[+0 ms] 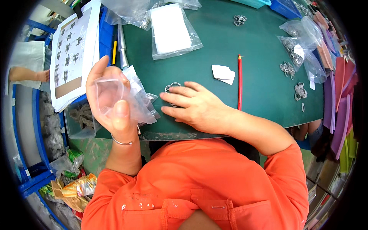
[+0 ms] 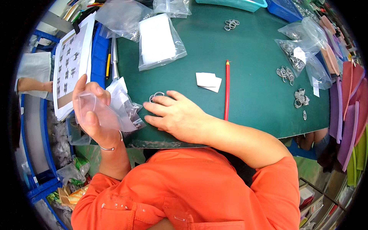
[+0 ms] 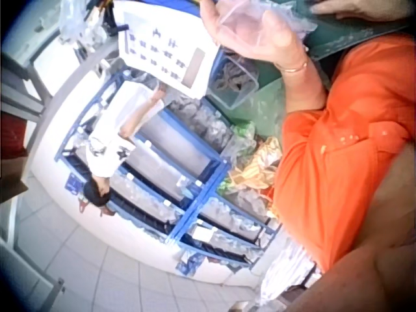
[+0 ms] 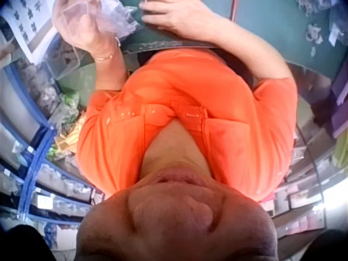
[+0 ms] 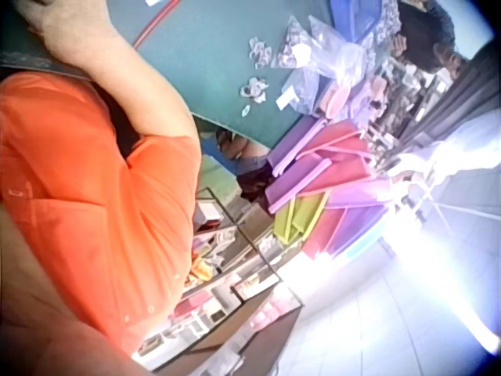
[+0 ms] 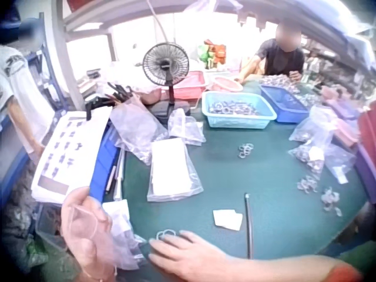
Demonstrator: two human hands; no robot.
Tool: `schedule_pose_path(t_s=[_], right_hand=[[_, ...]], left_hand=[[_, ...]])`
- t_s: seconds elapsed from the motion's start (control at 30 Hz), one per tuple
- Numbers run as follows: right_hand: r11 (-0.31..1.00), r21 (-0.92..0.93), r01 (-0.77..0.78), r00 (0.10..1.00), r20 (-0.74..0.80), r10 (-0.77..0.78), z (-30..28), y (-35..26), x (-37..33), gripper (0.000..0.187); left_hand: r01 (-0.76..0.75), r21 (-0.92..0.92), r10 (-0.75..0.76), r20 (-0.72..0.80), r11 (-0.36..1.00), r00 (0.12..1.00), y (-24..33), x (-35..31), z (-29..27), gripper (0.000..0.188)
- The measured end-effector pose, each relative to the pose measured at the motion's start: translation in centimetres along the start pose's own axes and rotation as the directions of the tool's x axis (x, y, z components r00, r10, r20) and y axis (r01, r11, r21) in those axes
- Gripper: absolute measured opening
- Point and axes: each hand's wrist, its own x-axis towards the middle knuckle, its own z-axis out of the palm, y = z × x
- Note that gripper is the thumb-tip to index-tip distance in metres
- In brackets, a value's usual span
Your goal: The person sorts small metal hardware components, including screws and rings, from a table into clear plastic bags. They write labels on small white paper slips using a red pencil and attach these labels to the filled bags. The person works at a green table in a workshop environment, organizing the hardware into distinct batches.
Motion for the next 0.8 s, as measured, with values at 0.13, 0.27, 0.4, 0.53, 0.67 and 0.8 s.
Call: schedule_pose_path(t_s=[0.13, 0.27, 0.4, 0.53, 0.67, 0.8], right_hand=[[1.000, -0.002, -0.023, 0.995, 0.093, 0.023, 0.0, 2.3, -1.0, 0.022], [0.928, 0.307, -0.213, 0.968, -0.064, 0.244, -1.7, 3.0, -2.6, 0.033], [0.838, 0.298, -0.458, 0.862, -0.083, 0.500, -2.2, 2.0, -2.8, 0.027], [0.865, 0.121, -0.487, 0.851, -0.155, 0.501, -1.1, 1.5, -2.3, 0.022], [0.868, 0.033, -0.495, 0.845, -0.213, 0.490, -0.6, 0.9, -1.8, 0.016], [0.872, 0.051, -0.487, 0.833, -0.272, 0.482, -0.1, 1.3, -1.7, 0.011]], left_hand=[[0.048, 0.076, -0.049, 0.008, 0.996, 0.999, 0.2, 0.0, -0.8, 0.084], [0.095, 0.050, -0.095, -0.013, 0.994, 0.995, -0.4, -0.3, -1.3, 0.083], [0.170, -0.051, -0.167, 0.052, 0.984, 0.985, -0.7, -1.7, 0.0, 0.083], [0.056, -0.037, -0.044, 0.285, 0.998, 0.957, -2.8, -3.9, 0.8, 0.078], [-0.001, -0.022, 0.008, 0.326, 1.000, 0.945, -4.2, -4.6, 1.0, 0.078], [0.010, -0.045, 0.004, 0.297, 0.999, 0.955, -4.5, -4.7, 1.0, 0.077]])
